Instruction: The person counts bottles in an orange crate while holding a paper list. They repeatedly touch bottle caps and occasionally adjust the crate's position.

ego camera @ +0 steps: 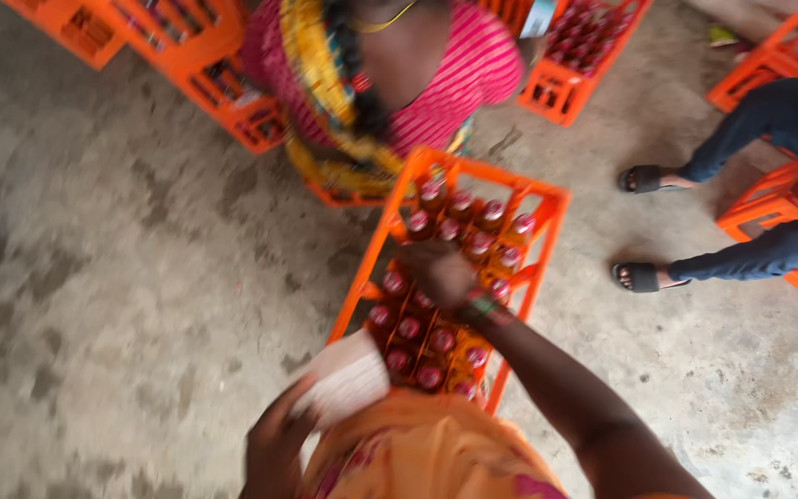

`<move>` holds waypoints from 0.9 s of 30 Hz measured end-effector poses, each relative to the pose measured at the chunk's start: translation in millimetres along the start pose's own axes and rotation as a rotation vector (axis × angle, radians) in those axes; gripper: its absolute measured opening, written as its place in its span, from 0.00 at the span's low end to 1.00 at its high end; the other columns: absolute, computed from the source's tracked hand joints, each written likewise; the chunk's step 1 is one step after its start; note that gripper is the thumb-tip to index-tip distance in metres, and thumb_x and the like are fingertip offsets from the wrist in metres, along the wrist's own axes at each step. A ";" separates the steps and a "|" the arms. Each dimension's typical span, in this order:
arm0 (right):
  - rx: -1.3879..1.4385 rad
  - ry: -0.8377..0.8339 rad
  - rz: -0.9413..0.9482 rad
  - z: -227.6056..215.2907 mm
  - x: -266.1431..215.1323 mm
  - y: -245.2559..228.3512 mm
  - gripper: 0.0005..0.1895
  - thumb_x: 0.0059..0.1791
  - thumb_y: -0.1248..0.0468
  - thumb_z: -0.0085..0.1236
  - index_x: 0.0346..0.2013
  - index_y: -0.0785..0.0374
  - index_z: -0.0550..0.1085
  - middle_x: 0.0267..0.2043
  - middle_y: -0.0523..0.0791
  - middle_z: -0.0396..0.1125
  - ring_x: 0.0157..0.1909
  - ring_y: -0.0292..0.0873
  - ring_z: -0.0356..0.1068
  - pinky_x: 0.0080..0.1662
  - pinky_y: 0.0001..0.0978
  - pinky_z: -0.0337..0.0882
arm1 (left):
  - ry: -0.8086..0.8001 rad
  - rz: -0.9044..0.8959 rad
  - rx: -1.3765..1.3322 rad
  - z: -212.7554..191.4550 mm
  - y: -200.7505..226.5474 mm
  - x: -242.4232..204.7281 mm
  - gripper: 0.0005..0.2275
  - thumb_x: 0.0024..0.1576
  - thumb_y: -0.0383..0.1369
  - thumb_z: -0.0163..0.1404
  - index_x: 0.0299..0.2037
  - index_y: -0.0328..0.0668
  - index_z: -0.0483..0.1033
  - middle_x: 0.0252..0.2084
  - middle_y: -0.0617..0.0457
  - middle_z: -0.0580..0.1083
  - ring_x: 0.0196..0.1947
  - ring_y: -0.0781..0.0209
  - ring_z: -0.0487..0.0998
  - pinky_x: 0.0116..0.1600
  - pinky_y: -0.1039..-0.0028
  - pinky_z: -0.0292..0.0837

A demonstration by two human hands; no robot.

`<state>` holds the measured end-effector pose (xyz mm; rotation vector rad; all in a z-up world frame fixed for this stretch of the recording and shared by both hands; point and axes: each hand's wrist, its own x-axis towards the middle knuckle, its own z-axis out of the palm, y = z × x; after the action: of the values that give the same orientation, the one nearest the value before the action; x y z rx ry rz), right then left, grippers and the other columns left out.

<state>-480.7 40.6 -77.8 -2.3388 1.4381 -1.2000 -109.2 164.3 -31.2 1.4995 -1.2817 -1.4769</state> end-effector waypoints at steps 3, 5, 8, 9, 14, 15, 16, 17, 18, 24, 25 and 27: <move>0.106 0.101 0.220 -51.0 -6.9 -76.8 0.15 0.48 0.73 0.60 0.50 0.63 0.78 0.41 0.48 0.74 0.41 0.53 0.73 0.43 0.44 0.72 | -0.132 -0.128 0.116 16.8 48.7 12.7 0.19 0.59 0.31 0.55 0.60 0.36 0.78 0.43 0.44 0.81 0.38 0.66 0.75 0.44 0.74 0.72; 0.179 0.115 0.248 -68.6 -2.3 -119.9 0.13 0.48 0.73 0.62 0.47 0.62 0.79 0.43 0.47 0.74 0.42 0.49 0.74 0.43 0.39 0.74 | -0.238 0.094 0.107 22.1 73.7 22.8 0.16 0.62 0.32 0.51 0.58 0.34 0.76 0.48 0.54 0.80 0.42 0.71 0.78 0.48 0.78 0.74; 0.222 0.100 0.182 -72.6 2.5 -169.7 0.12 0.47 0.71 0.63 0.45 0.62 0.78 0.45 0.46 0.73 0.45 0.46 0.74 0.44 0.36 0.74 | -0.298 0.052 -0.055 32.3 87.6 28.9 0.17 0.62 0.33 0.51 0.60 0.36 0.75 0.41 0.52 0.81 0.35 0.72 0.76 0.41 0.78 0.74; 0.184 0.119 0.155 -67.2 8.7 -180.8 0.11 0.46 0.70 0.65 0.44 0.61 0.79 0.45 0.46 0.72 0.45 0.46 0.72 0.44 0.37 0.73 | -0.319 0.026 -0.063 32.7 91.4 31.8 0.18 0.62 0.33 0.52 0.61 0.36 0.75 0.39 0.52 0.79 0.33 0.71 0.73 0.39 0.78 0.72; 0.044 0.099 0.128 -40.7 22.5 -212.2 0.14 0.43 0.67 0.67 0.43 0.60 0.81 0.45 0.45 0.71 0.44 0.46 0.69 0.45 0.40 0.70 | -0.377 -0.040 0.071 29.9 91.1 38.0 0.20 0.66 0.28 0.52 0.68 0.37 0.76 0.32 0.44 0.68 0.29 0.65 0.65 0.37 0.73 0.66; -0.003 0.099 0.088 -37.4 21.4 -215.0 0.14 0.43 0.69 0.65 0.44 0.60 0.81 0.46 0.45 0.70 0.46 0.47 0.69 0.46 0.41 0.69 | -0.377 -0.099 -0.095 29.7 88.9 37.8 0.19 0.64 0.27 0.51 0.66 0.34 0.75 0.37 0.48 0.72 0.34 0.69 0.70 0.40 0.76 0.69; -0.050 0.098 0.048 -34.4 19.6 -217.2 0.15 0.43 0.70 0.63 0.44 0.60 0.81 0.47 0.45 0.70 0.48 0.47 0.69 0.47 0.41 0.69 | -0.374 -0.159 -0.260 29.8 86.3 37.1 0.19 0.62 0.26 0.50 0.64 0.32 0.73 0.42 0.52 0.76 0.38 0.73 0.75 0.44 0.78 0.73; -0.081 0.097 0.008 -31.9 19.0 -218.3 0.16 0.41 0.69 0.63 0.44 0.61 0.81 0.47 0.46 0.70 0.48 0.48 0.69 0.47 0.42 0.68 | -0.376 -0.216 -0.426 29.9 84.2 38.2 0.19 0.60 0.25 0.49 0.62 0.30 0.72 0.48 0.56 0.81 0.42 0.76 0.80 0.47 0.81 0.77; -0.112 0.094 -0.031 -29.3 18.5 -218.9 0.16 0.40 0.69 0.63 0.44 0.62 0.80 0.47 0.46 0.70 0.48 0.48 0.69 0.47 0.42 0.68 | -0.338 -0.350 -0.555 27.9 81.7 38.4 0.19 0.60 0.25 0.47 0.62 0.30 0.71 0.46 0.54 0.80 0.39 0.73 0.81 0.45 0.78 0.77; 0.011 0.075 0.055 -14.5 20.3 -215.7 0.15 0.43 0.65 0.67 0.43 0.64 0.78 0.49 0.47 0.70 0.51 0.50 0.69 0.50 0.44 0.68 | -0.415 -0.390 -0.706 11.4 53.2 40.3 0.20 0.62 0.25 0.47 0.65 0.31 0.71 0.36 0.55 0.77 0.24 0.75 0.71 0.28 0.81 0.67; 0.060 0.080 0.109 -12.1 22.8 -214.7 0.16 0.43 0.64 0.68 0.44 0.65 0.77 0.50 0.48 0.69 0.52 0.51 0.69 0.51 0.44 0.69 | -0.416 -0.364 -0.656 7.6 48.7 40.5 0.20 0.62 0.26 0.48 0.66 0.31 0.71 0.34 0.56 0.76 0.23 0.77 0.70 0.27 0.82 0.66; 0.092 0.059 0.068 -8.8 26.9 -213.5 0.12 0.44 0.65 0.68 0.42 0.61 0.78 0.48 0.46 0.70 0.51 0.49 0.70 0.51 0.42 0.69 | -0.397 -0.344 -0.561 4.0 40.3 41.3 0.20 0.62 0.26 0.50 0.66 0.32 0.72 0.30 0.58 0.75 0.21 0.78 0.66 0.26 0.82 0.62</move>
<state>-334.0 134.7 48.8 -2.1939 1.4366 -1.2981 -125.7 114.2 -7.4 1.1123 -0.7206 -2.2179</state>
